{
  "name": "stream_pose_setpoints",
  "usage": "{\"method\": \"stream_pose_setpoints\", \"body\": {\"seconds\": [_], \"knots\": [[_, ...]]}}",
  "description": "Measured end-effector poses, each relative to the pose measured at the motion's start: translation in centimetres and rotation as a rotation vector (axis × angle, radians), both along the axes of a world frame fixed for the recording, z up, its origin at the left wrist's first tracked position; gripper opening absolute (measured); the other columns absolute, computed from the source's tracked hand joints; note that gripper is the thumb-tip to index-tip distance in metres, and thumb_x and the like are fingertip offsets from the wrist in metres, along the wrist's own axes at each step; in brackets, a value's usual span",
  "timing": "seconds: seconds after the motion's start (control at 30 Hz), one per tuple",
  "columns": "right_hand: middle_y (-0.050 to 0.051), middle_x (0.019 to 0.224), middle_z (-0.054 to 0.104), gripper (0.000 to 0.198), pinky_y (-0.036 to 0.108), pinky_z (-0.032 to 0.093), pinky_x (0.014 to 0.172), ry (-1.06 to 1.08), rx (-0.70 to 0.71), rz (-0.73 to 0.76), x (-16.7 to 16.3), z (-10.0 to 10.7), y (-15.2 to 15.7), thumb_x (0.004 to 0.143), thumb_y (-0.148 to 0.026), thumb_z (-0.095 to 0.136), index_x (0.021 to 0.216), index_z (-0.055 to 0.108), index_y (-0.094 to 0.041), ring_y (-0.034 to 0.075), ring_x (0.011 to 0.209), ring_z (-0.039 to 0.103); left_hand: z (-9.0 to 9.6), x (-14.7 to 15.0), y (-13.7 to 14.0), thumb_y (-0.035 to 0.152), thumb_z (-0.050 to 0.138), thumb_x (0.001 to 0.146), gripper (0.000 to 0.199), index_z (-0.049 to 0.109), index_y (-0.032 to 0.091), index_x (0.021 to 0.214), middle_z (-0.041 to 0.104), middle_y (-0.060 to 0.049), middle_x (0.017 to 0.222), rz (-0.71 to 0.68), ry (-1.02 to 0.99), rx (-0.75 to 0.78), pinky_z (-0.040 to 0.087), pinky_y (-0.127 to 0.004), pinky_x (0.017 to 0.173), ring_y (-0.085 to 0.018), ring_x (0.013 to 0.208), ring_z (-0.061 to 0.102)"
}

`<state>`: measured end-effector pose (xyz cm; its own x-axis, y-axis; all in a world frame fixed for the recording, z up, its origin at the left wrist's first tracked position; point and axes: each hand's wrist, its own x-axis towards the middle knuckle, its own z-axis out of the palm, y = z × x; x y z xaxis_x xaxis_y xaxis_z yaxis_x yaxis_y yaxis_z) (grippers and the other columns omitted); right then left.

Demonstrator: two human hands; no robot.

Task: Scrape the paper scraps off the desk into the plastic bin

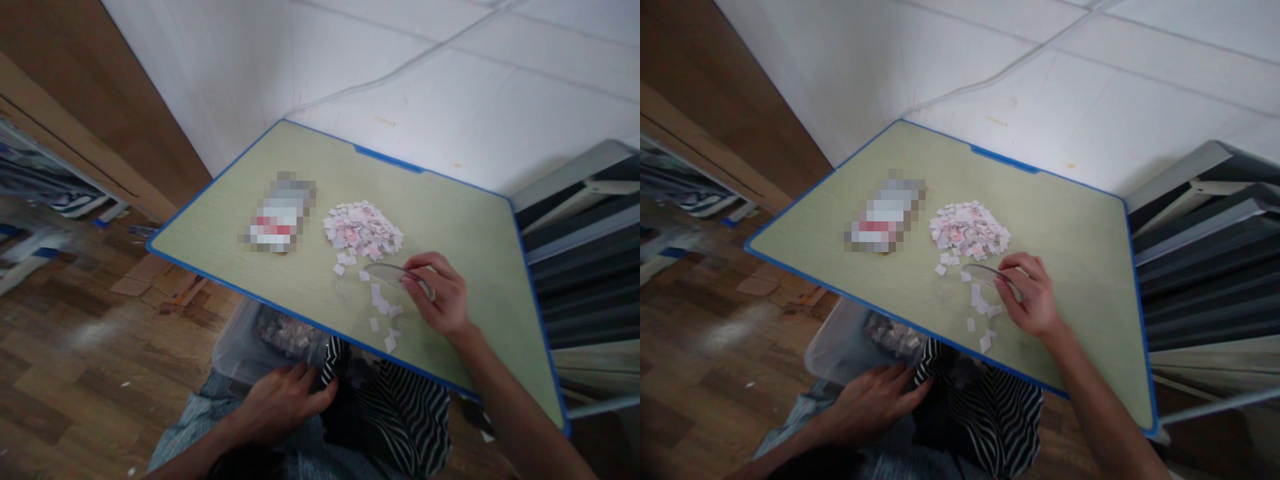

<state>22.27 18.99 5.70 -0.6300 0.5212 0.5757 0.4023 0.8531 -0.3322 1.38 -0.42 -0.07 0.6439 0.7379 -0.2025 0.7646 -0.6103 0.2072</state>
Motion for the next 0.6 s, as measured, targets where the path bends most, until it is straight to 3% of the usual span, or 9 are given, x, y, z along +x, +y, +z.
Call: {"method": "stream_pose_setpoints", "body": {"seconds": [0.17, 0.4, 0.6], "knots": [[0.007, 0.086, 0.058, 0.008, 0.035, 0.042, 0.067, -0.09, 0.028, 0.031, 0.02, -0.57, 0.16, 0.077, -0.014, 0.053, 0.081, 0.056, -0.019, 0.018, 0.078, 0.055, 0.18, 0.03, 0.0, 0.012, 0.045, 0.081, 0.049, 0.031, 0.022, 0.127, 0.058, -0.01, 0.091, 0.002, 0.002, -0.008, 0.048, -0.029, 0.055, -0.022, 0.077, 0.057], [0.007, 0.079, 0.054, 0.008, 0.036, 0.042, 0.064, -0.013, 0.0, 0.039, 0.86, 0.33, 0.33, 0.075, -0.01, 0.051, 0.072, 0.052, -0.017, 0.019, 0.076, 0.054, -0.22, 0.06, -0.06, 0.011, 0.045, 0.081, 0.049, 0.031, 0.022, 0.127, 0.058, -0.009, 0.089, -0.006, -0.001, 0.041, 0.048, -0.029, 0.054, -0.022, 0.075, 0.057], [0.008, 0.091, 0.054, 0.01, 0.035, 0.045, 0.068, -0.068, -0.026, -0.049, 0.49, -0.62, 0.75, 0.08, -0.014, 0.05, 0.085, 0.057, -0.018, 0.018, 0.082, 0.053, -0.03, 0.09, 0.08, 0.011, 0.047, 0.08, 0.049, 0.032, 0.021, 0.126, 0.058, -0.008, 0.086, -0.004, 0.001, 0.055, 0.047, -0.028, 0.051, -0.021, 0.071, 0.057]]}}
